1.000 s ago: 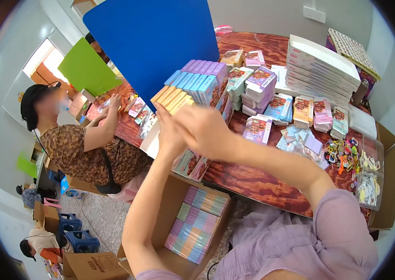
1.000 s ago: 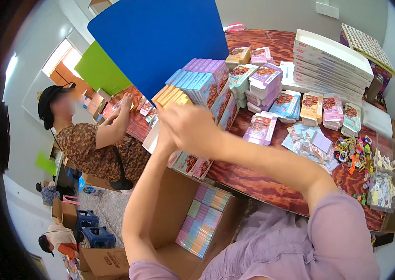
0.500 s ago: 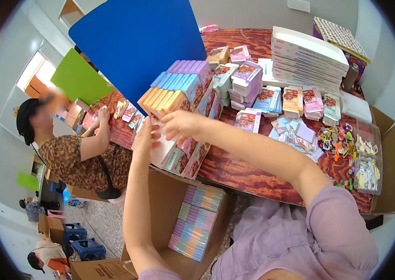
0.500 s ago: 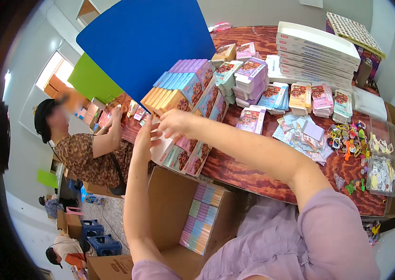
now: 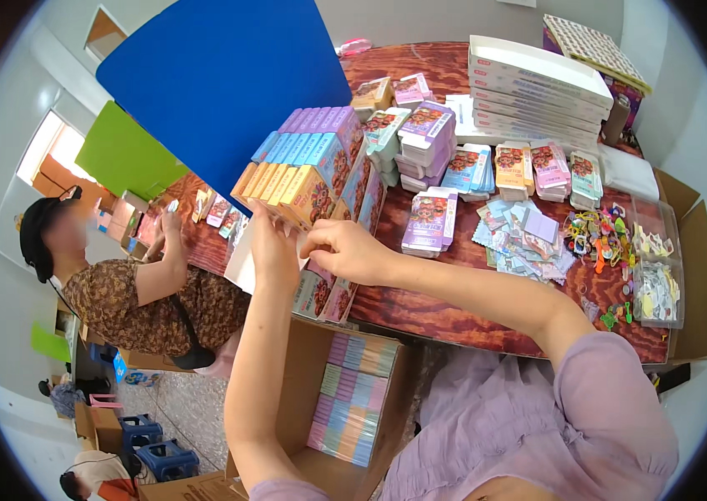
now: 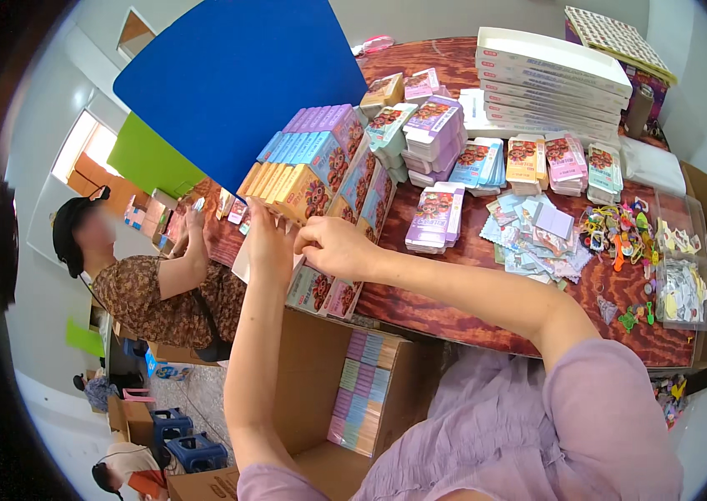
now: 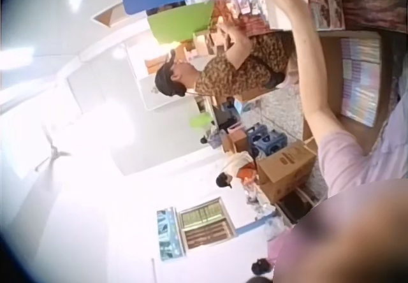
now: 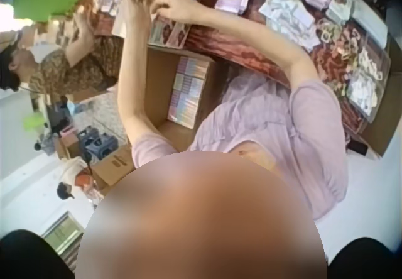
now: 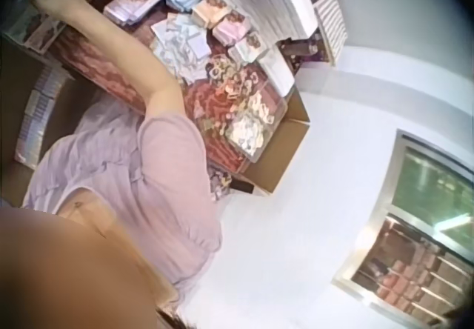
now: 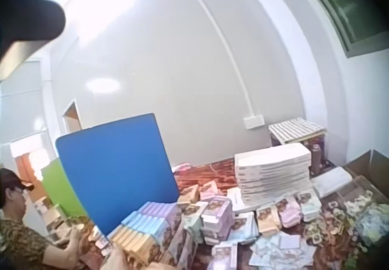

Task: The person is packing small stickers or cards into plastic sleeves and then into small decorative boxes.

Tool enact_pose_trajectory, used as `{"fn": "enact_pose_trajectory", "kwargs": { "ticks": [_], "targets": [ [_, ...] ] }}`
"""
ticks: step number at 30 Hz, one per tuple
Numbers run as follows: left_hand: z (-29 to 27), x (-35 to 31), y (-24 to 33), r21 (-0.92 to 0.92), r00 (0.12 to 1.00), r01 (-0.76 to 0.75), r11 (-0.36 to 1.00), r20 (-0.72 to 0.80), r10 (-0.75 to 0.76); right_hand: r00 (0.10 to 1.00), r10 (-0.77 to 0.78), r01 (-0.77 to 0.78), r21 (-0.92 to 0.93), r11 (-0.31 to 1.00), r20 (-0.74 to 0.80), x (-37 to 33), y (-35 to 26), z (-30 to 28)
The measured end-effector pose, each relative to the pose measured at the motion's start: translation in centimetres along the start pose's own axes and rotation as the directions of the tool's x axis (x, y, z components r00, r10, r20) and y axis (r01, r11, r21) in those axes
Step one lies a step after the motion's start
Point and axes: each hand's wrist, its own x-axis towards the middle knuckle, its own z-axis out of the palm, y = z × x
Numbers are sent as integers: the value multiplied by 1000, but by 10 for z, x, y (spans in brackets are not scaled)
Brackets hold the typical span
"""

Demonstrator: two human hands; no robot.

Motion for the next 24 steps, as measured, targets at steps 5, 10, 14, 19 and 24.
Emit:
{"fn": "enact_pose_trajectory", "kwargs": {
  "ticks": [5,10,14,19,24],
  "targets": [
    [-14,8,-7,-109,999,36,993,11,-35,979,-187,157,-284,946,-82,7,-12,13],
    [-16,13,-6,219,948,-133,967,-256,189,986,-166,158,-401,902,15,16,-13,18],
    [-35,51,3,317,926,-229,920,-221,307,986,-168,146,-378,914,-24,22,8,29],
    [-42,66,-10,700,910,-284,655,-19,414,993,-117,122,-254,959,35,31,18,34],
    [-26,44,-13,678,933,-229,698,-52,356,984,-179,175,-307,936,14,25,20,29]
  ]
}}
